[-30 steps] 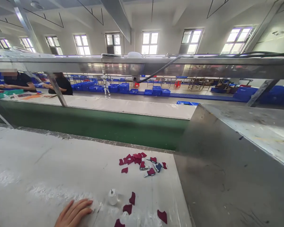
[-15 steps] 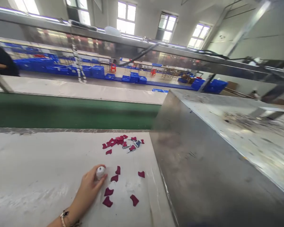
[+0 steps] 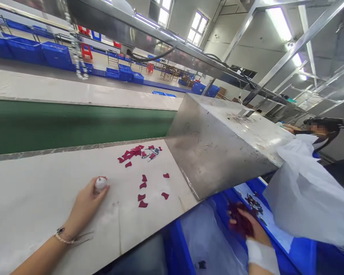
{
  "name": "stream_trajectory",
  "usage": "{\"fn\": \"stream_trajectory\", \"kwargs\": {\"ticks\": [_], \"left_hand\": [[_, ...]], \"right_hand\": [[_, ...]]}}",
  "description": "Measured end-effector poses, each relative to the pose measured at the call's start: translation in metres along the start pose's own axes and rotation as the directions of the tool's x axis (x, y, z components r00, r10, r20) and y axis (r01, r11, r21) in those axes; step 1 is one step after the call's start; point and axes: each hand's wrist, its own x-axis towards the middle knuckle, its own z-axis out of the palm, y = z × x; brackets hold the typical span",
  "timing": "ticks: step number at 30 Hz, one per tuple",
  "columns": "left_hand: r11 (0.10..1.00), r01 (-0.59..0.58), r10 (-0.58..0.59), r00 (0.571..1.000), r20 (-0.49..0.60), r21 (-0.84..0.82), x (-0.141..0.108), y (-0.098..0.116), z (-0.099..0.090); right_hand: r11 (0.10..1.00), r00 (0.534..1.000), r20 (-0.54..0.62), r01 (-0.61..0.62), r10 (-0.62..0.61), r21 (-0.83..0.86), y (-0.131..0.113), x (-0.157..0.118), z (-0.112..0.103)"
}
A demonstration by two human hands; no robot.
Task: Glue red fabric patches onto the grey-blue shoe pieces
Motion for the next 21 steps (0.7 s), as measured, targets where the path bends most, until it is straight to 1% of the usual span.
{"fn": "stream_trajectory", "kwargs": {"ticks": [1,3,5,6,8,10,12,13,14,15,16,17,18,19,20,21], "left_hand": [[1.000,-0.024,0.024,1.000,0.011,-0.008,-0.001,-0.004,-0.003],[0.998,-0.059,0.059,0.998,0.029,-0.022,-0.003,-0.012,-0.008],[0.996,-0.083,0.084,0.996,0.040,-0.033,-0.005,-0.017,-0.011],[0.995,-0.092,0.094,0.995,0.043,-0.037,-0.006,-0.019,-0.012],[0.993,-0.111,0.113,0.993,0.046,-0.040,-0.008,-0.022,-0.014],[0.991,-0.131,0.132,0.990,0.038,-0.035,-0.013,-0.023,-0.017],[0.993,-0.119,0.119,0.993,-0.006,-0.015,-0.024,-0.024,-0.021],[0.995,-0.101,0.101,0.994,-0.042,0.007,-0.033,-0.023,-0.023],[0.995,-0.094,0.097,0.991,-0.088,0.037,-0.044,-0.022,-0.024],[0.991,-0.107,0.116,0.986,-0.119,0.074,-0.057,-0.019,-0.024],[0.979,-0.160,0.176,0.977,-0.124,0.129,-0.070,-0.014,-0.022],[0.952,-0.252,0.270,0.958,-0.094,0.172,-0.082,-0.009,-0.019],[0.917,-0.347,0.355,0.935,-0.003,0.199,-0.091,-0.002,-0.015],[0.882,-0.421,0.413,0.907,0.086,0.209,-0.098,0.006,-0.009],[0.857,-0.473,0.446,0.880,0.167,0.203,-0.100,0.014,-0.001],[0.845,-0.498,0.454,0.861,0.230,0.194,-0.097,0.022,0.008]], "right_hand": [[0.999,0.999,0.032,-0.025,0.024,0.026,0.010,-0.018,0.012],[0.996,0.992,0.113,-0.056,0.048,0.073,0.026,-0.050,0.048],[0.995,0.977,0.209,-0.059,0.040,0.083,0.032,-0.069,0.095],[0.996,0.963,0.268,-0.057,0.038,0.063,0.030,-0.072,0.122],[1.000,0.921,0.389,-0.028,0.031,-0.012,0.020,-0.065,0.178],[0.991,0.872,0.488,0.045,0.021,-0.123,0.006,-0.049,0.232],[0.956,0.834,0.552,0.149,0.017,-0.254,-0.007,-0.030,0.278],[0.925,0.822,0.569,0.209,0.009,-0.317,-0.012,-0.023,0.297],[0.887,0.814,0.581,0.269,0.000,-0.376,-0.016,-0.017,0.311],[0.842,0.807,0.590,0.328,-0.014,-0.429,-0.018,-0.012,0.321],[0.793,0.801,0.598,0.383,-0.029,-0.474,-0.020,-0.010,0.326],[0.740,0.797,0.602,0.432,-0.046,-0.516,-0.020,-0.008,0.328],[0.685,0.796,0.602,0.472,-0.061,-0.555,-0.020,-0.009,0.327],[0.629,0.799,0.597,0.503,-0.077,-0.592,-0.020,-0.010,0.324],[0.573,0.800,0.592,0.529,-0.093,-0.625,-0.018,-0.013,0.320],[0.519,0.796,0.596,0.554,-0.103,-0.651,-0.015,-0.016,0.317]]}}
